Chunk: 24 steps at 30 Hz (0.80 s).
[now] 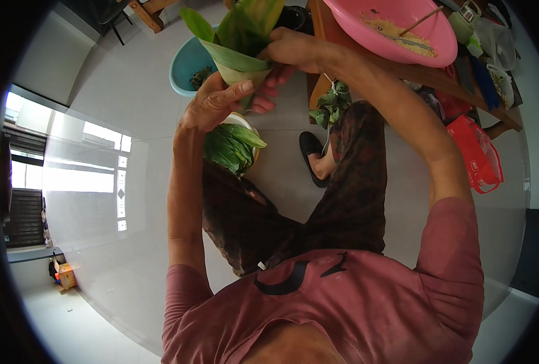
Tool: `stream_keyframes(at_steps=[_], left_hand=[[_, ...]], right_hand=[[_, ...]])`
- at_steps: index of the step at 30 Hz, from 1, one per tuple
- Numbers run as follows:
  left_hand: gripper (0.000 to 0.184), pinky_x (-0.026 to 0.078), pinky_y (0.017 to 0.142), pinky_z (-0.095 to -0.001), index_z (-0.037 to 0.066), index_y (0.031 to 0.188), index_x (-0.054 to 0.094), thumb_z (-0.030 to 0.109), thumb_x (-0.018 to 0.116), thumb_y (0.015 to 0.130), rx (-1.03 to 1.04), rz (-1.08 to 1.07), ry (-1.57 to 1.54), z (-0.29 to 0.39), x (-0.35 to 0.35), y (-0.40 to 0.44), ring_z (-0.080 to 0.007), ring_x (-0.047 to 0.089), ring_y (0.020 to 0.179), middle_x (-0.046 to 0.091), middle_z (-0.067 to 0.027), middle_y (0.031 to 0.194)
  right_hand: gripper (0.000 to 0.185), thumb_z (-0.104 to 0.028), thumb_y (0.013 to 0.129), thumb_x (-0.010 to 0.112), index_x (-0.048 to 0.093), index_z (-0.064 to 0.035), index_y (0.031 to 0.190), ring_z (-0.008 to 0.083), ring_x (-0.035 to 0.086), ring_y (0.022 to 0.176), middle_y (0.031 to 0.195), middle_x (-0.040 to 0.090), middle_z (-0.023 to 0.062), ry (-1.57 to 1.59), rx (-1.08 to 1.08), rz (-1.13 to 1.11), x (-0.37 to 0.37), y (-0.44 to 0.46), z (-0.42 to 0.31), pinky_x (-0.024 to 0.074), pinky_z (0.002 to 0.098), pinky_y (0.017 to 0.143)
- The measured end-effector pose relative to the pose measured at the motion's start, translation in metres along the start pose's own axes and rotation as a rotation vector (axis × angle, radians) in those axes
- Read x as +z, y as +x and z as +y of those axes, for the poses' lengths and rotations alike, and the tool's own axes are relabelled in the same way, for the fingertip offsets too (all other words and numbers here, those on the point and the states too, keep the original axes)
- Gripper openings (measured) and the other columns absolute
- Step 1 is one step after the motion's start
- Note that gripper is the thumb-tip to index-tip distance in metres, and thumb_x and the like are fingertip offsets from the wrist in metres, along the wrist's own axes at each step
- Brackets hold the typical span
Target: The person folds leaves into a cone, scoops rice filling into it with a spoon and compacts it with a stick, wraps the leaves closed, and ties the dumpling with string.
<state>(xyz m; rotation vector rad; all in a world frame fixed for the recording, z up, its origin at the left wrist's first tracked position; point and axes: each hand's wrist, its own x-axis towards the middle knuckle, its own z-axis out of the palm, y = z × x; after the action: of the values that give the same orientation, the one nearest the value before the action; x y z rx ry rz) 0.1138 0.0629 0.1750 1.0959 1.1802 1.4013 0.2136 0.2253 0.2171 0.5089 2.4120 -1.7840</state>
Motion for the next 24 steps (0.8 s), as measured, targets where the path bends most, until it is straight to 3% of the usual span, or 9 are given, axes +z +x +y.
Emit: stream_keyframes(at_steps=[2,5,10,13,14,16,19,22,24], left_hand=[[0.059,0.05,0.074,-0.0337,-0.006,0.114,0.047,0.034,0.068,0.076,-0.037,0.009,-0.045,-0.001,-0.002,0.0,-0.0256,0.063,0.08,0.06,-0.0184,0.099],[0.052,0.052,0.069,-0.0338,-0.005,0.113,0.048,0.029,0.067,0.078,-0.054,0.005,-0.182,-0.006,-0.006,0.002,-0.0261,0.063,0.078,0.061,-0.0196,0.096],[0.046,0.051,0.061,-0.0312,-0.003,0.111,0.05,0.023,0.068,0.077,-0.042,-0.028,-0.258,-0.012,-0.004,0.009,-0.0228,0.062,0.073,0.062,-0.0183,0.091],[0.04,0.045,0.054,-0.0274,-0.001,0.107,0.053,0.018,0.069,0.075,-0.043,-0.083,-0.271,-0.023,-0.01,0.013,-0.0174,0.057,0.065,0.062,-0.0144,0.085],[0.03,0.04,0.052,-0.0256,0.0,0.097,0.058,0.015,0.07,0.074,-0.033,-0.049,-0.255,-0.024,-0.006,0.013,-0.0134,0.052,0.06,0.061,-0.0087,0.077],[0.025,0.041,0.053,-0.0256,0.001,0.091,0.06,0.015,0.07,0.073,0.018,-0.027,-0.232,-0.045,-0.008,0.018,-0.0129,0.052,0.06,0.059,-0.0064,0.074],[0.018,0.041,0.055,-0.0254,0.002,0.084,0.061,0.013,0.07,0.073,0.046,0.017,-0.231,-0.059,-0.007,0.02,-0.0117,0.051,0.06,0.058,-0.0037,0.072],[0.017,0.041,0.055,-0.0255,0.003,0.084,0.061,0.013,0.07,0.073,0.042,0.053,-0.276,-0.058,-0.009,0.015,-0.0115,0.05,0.06,0.057,-0.0033,0.072],[0.017,0.04,0.055,-0.0251,0.003,0.083,0.061,0.013,0.071,0.073,0.023,0.074,-0.254,-0.061,-0.016,0.011,-0.0112,0.05,0.06,0.057,-0.0026,0.07]], right_hand=[[0.025,-0.015,0.08,0.055,0.061,0.0015,0.098,0.0151,0.06,0.069,0.087,0.063,0.01,-0.208,-0.037,0.051,-0.002,0.009,0.0,0.0473,0.0274,0.059],[0.028,-0.016,0.077,0.059,0.063,0.0012,0.098,0.0132,0.057,0.076,0.086,0.063,0.0067,-0.258,-0.313,0.072,-0.004,0.022,0.016,0.0437,0.0277,0.069],[0.025,-0.009,0.078,0.059,0.06,0.0018,0.102,0.0094,0.056,0.082,0.09,0.063,0.0045,-0.246,-0.305,0.011,0.001,0.012,0.011,0.0434,0.0251,0.075],[0.032,-0.013,0.073,0.067,0.061,0.0017,0.101,0.0134,0.058,0.084,0.091,0.063,0.007,-0.072,-0.284,-0.001,-0.001,0.018,0.024,0.0437,0.0268,0.077],[0.032,-0.013,0.072,0.067,0.061,0.0014,0.101,0.0135,0.058,0.084,0.092,0.063,0.0069,-0.011,-0.266,-0.015,0.0,0.016,0.027,0.0438,0.027,0.077],[0.034,-0.011,0.072,0.068,0.06,0.0007,0.102,0.014,0.058,0.085,0.091,0.063,0.0067,0.088,-0.207,-0.035,0.003,0.01,0.025,0.0439,0.0273,0.078],[0.035,-0.013,0.072,0.069,0.059,0.0008,0.102,0.0135,0.058,0.086,0.092,0.062,0.006,0.165,-0.285,-0.01,0.007,0.015,0.036,0.0441,0.0275,0.077],[0.036,-0.016,0.073,0.07,0.058,-0.0005,0.104,0.0123,0.056,0.088,0.095,0.061,0.0062,0.151,-0.154,0.011,-0.007,0.007,0.032,0.0434,0.0269,0.078],[0.032,-0.016,0.076,0.067,0.058,-0.0034,0.104,0.0136,0.055,0.092,0.099,0.06,0.0065,-0.181,-0.21,0.246,-0.02,-0.001,0.024,0.0431,0.0282,0.08]])
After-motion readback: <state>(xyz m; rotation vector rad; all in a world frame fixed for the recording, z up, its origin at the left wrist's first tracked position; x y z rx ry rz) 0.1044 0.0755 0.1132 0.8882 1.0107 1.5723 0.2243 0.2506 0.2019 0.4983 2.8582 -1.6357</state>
